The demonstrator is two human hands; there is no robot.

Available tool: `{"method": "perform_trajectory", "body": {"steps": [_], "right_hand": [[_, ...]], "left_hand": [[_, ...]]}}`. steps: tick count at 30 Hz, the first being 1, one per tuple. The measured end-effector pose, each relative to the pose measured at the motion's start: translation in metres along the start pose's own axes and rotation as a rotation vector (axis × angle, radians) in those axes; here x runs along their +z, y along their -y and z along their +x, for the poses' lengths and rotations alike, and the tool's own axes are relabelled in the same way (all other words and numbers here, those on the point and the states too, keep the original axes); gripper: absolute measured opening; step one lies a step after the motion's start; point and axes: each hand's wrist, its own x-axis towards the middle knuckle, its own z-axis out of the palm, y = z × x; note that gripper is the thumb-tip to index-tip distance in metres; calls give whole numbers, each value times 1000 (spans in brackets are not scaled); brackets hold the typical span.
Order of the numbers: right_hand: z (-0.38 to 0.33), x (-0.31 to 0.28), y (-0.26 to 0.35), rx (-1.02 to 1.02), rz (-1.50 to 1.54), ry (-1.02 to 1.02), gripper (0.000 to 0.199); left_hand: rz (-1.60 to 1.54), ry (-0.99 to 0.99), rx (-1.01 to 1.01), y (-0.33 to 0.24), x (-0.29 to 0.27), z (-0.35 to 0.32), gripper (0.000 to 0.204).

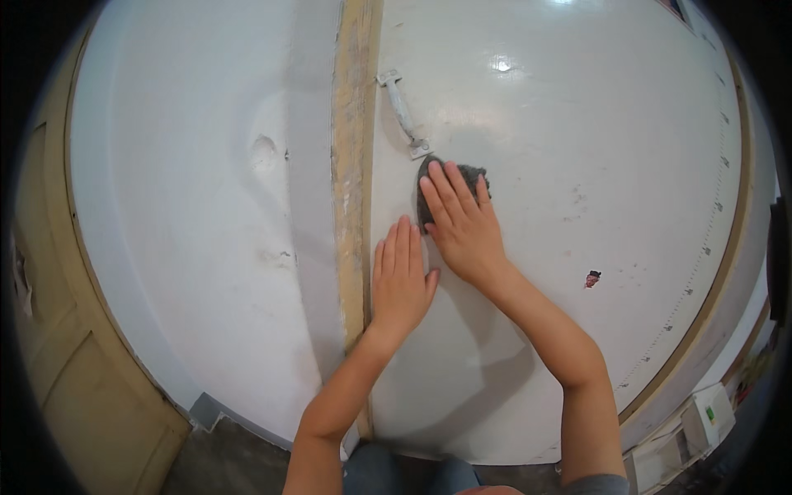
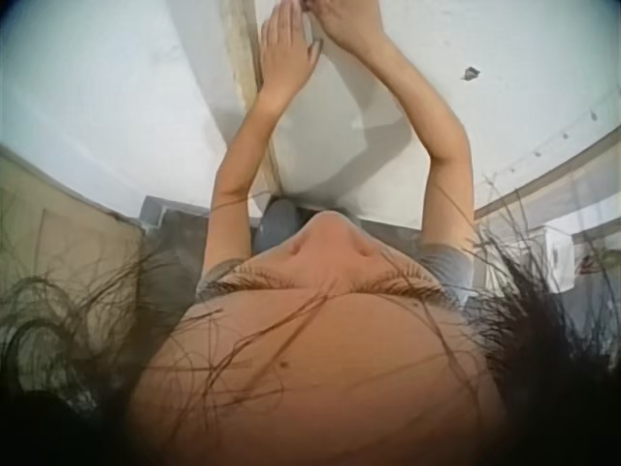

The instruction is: The person wipes a white wall with a gray cloth, moving from top to bottom along a height chart. Then the person moves to a brown door and wipes its surface with the same cloth.

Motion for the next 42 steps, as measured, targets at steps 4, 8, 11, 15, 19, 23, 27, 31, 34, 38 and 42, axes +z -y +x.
{"method": "perform_trajectory", "body": {"steps": [4,8,11,15,19,23,27,31,34,38,42], "right_hand": [[-9,7,20,-180,3,48,60],[17,6,22,-245,0,25,49],[33,12,14,-180,-20,-51,46],[38,19,26,-164,-15,-58,44],[25,24,36,-186,11,-55,44],[3,21,39,-229,118,27,45],[-15,22,36,-249,253,97,45],[-22,10,9,-275,179,41,44],[-15,-7,-19,-229,66,42,45],[12,-28,-44,-157,0,-10,48],[14,-28,-43,-95,-94,-10,57]], "left_hand": [[173,-81,-17,3,-13,-9,79],[328,-148,43,17,-30,11,73],[274,-108,81,16,-42,37,71],[287,-65,9,16,-49,35,64],[226,-9,-30,17,-44,11,69],[211,90,-59,9,-47,-10,70],[131,91,-45,0,-42,-26,71],[-85,79,21,-13,-34,-17,73],[-117,23,168,-15,-23,14,73],[-107,-164,325,-18,-18,61,69],[-58,-135,242,-23,-11,70,67]]}}
